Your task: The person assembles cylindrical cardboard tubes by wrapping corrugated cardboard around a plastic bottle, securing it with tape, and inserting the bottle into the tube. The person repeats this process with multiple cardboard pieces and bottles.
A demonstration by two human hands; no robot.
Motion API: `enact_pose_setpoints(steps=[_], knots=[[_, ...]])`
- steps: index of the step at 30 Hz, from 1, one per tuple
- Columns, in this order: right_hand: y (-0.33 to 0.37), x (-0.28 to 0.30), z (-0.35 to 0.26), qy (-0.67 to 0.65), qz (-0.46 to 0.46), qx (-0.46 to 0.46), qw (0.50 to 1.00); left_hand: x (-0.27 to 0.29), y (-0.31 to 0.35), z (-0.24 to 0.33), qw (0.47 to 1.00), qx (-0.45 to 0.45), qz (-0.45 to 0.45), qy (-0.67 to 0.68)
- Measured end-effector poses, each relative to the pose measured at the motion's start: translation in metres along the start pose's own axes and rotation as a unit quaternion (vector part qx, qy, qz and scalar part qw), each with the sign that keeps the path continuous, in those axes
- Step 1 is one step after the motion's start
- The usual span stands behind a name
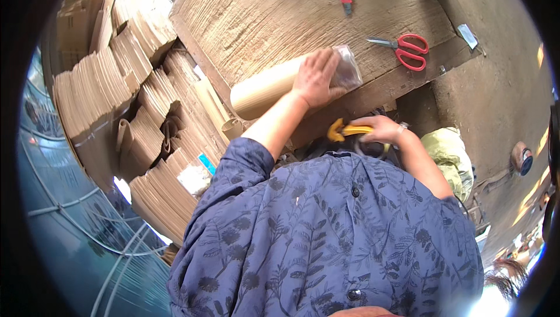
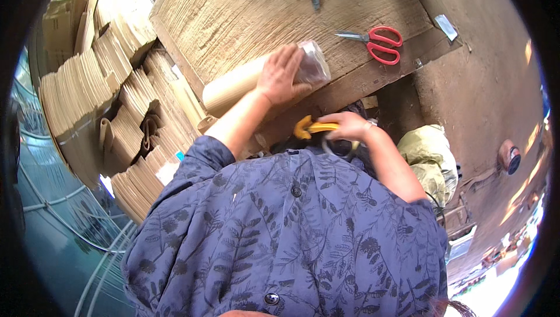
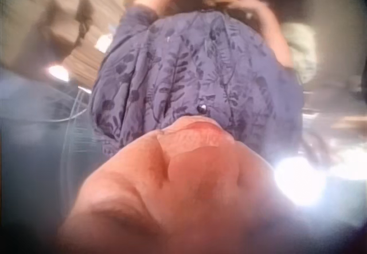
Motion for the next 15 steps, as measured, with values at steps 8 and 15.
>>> enact_pose_setpoints(steps=[8,15], knots=[[0.093,0.054,0.014,-0.297,0.236,0.010,0.925,-0.021,0.171,-0.090,0.969,0.236,0.000,0.072],[0.041,0.052,0.006,-0.362,0.446,0.061,0.816,-0.040,0.267,-0.162,0.805,0.478,0.235,0.260]])
Point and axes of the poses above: each hand's wrist, its own y-axis away from the middle knuckle, its own x-axis out of the back of the hand, z = x × y, the point moved 4 cm from there along -y, towards the middle knuckle, and after that the axes turned 7 degrees about -x, right-handed, at the moved point
